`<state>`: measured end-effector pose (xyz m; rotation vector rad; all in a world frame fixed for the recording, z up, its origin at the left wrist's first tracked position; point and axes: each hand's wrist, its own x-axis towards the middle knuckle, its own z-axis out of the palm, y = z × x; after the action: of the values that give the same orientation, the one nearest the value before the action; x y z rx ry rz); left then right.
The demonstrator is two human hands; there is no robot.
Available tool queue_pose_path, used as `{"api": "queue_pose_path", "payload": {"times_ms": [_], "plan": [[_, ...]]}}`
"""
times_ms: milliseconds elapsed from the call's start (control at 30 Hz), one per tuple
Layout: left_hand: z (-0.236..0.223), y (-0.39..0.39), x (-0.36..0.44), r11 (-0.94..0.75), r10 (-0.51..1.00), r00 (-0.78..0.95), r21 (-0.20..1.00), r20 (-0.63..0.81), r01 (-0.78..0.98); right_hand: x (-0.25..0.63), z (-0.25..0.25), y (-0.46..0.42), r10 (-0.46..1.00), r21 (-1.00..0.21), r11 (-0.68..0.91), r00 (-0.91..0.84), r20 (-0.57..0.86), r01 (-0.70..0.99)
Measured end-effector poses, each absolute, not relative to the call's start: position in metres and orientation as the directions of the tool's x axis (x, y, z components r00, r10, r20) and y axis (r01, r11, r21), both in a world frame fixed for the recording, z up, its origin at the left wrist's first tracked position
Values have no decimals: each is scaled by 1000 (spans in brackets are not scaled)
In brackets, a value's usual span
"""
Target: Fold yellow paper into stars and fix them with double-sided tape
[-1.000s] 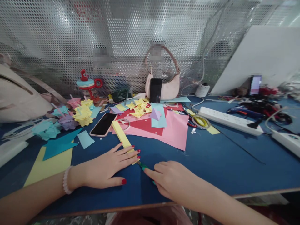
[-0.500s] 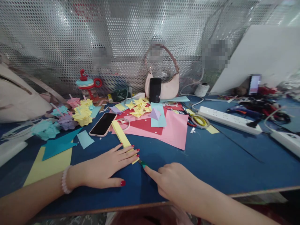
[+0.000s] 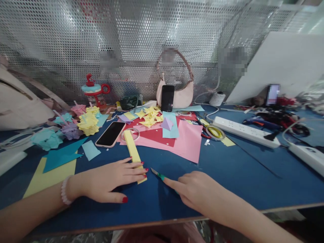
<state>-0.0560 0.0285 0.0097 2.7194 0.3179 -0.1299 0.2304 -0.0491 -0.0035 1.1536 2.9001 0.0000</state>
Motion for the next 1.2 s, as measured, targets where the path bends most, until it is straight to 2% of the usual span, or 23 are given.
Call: {"api": "queue_pose_path", "payload": {"times_ms": [100,200,433,633,800,1000,1067,1200], "plan": [[11,34,-60,-891,173,979,406,-103,201,238,2,-52,696,-32,718,-719,1,695],[9,39,-61,-889,223,969,387,-102,246,237,8,-58,672,-80,739,-739,40,669],[2,37,-60,-869,246,956,402,-159,290,208,16,-68,496,-149,857,-868,-17,493],[4,34,-58,-884,251,959,374,-132,282,202,11,-68,505,-117,850,-858,-90,513],[3,34,-58,-891,237,964,368,-118,265,201,10,-69,506,-84,855,-859,-85,512],[4,34,-59,-875,232,966,409,-112,258,199,6,-67,523,15,852,-852,-34,523],[2,31,-58,-855,302,943,398,-139,332,198,6,-67,525,35,851,-851,-26,524],[-2,24,-53,-814,465,863,286,-198,505,195,4,-69,524,46,851,-851,-27,523]]}}
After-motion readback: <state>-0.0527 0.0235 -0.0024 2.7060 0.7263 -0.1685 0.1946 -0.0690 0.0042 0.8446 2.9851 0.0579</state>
